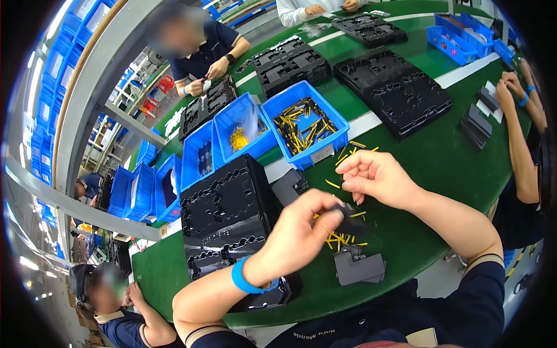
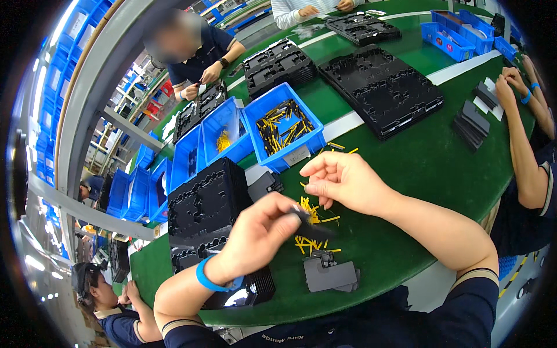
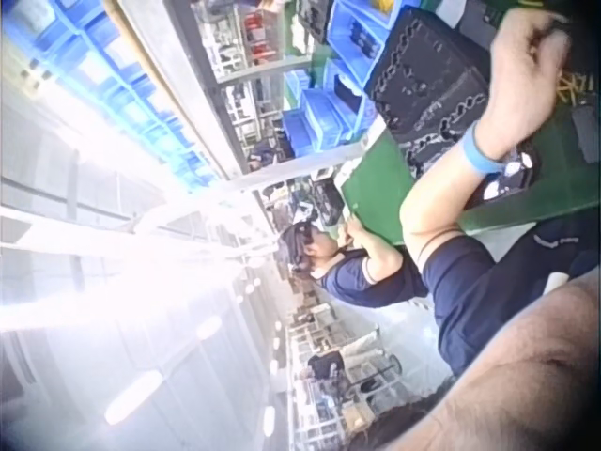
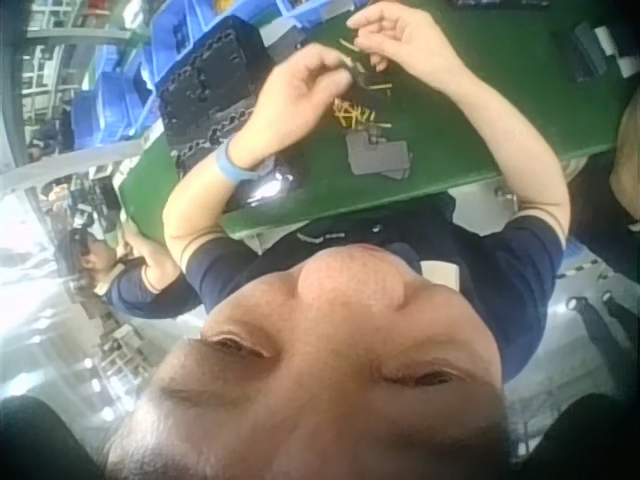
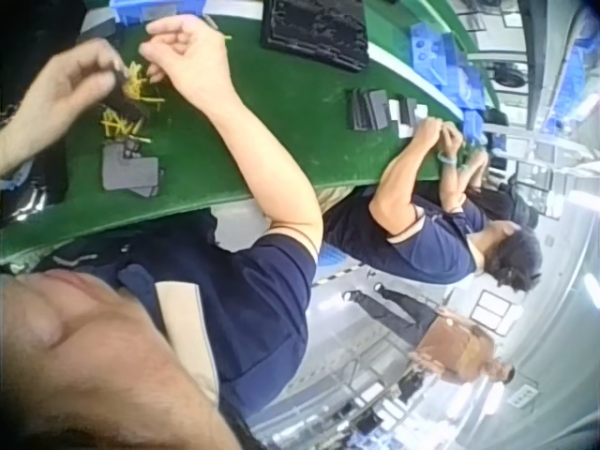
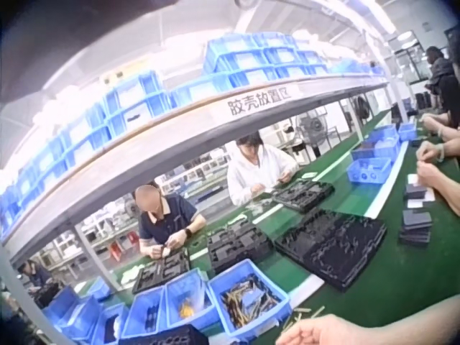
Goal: Assembling small yellow components into black plastic housings on a production line.
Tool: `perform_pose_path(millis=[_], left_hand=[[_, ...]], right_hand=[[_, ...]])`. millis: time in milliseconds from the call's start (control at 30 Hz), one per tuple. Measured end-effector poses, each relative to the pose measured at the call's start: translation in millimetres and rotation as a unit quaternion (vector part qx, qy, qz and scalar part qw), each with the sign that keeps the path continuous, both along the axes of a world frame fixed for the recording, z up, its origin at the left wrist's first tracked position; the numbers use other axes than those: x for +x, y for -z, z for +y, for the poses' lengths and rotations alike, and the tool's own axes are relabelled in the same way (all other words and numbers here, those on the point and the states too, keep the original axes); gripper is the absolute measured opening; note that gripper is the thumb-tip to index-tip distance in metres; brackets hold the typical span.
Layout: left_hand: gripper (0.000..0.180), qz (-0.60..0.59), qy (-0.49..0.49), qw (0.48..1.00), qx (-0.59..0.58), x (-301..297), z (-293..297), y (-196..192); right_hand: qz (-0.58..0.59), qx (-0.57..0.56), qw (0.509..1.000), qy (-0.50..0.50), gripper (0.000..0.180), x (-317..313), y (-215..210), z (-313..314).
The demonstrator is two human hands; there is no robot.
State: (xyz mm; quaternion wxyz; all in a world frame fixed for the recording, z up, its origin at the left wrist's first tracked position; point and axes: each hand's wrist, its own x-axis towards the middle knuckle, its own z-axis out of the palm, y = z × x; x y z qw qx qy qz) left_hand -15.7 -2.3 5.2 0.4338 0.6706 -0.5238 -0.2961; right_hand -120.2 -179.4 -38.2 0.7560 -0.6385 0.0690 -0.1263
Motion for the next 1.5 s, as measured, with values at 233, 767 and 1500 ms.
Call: perform_pose_path(millis=[233, 767, 1500], left_hand=[[0.015, 0.11, -0.122, 0.984, 0.066, 9.0, -7.0, 0.0], [0.019, -0.059, -0.102, 0.991, 0.061, 4.8, -4.1, 4.2], [0.024, -0.018, -0.07, 0.995, 0.07, 8.2, -2.7, 3.3]], right_hand=[[-0.032, 0.002, 0.999, 0.029, 0.01, 1.6, -6.3, 1.4], [-0.025, -0.021, 0.998, 0.051, 0.008, 0.1, -8.8, 26.9], [0.03, 0.028, 0.999, -0.021, 0.013, 2.3, -2.3, 21.6]])
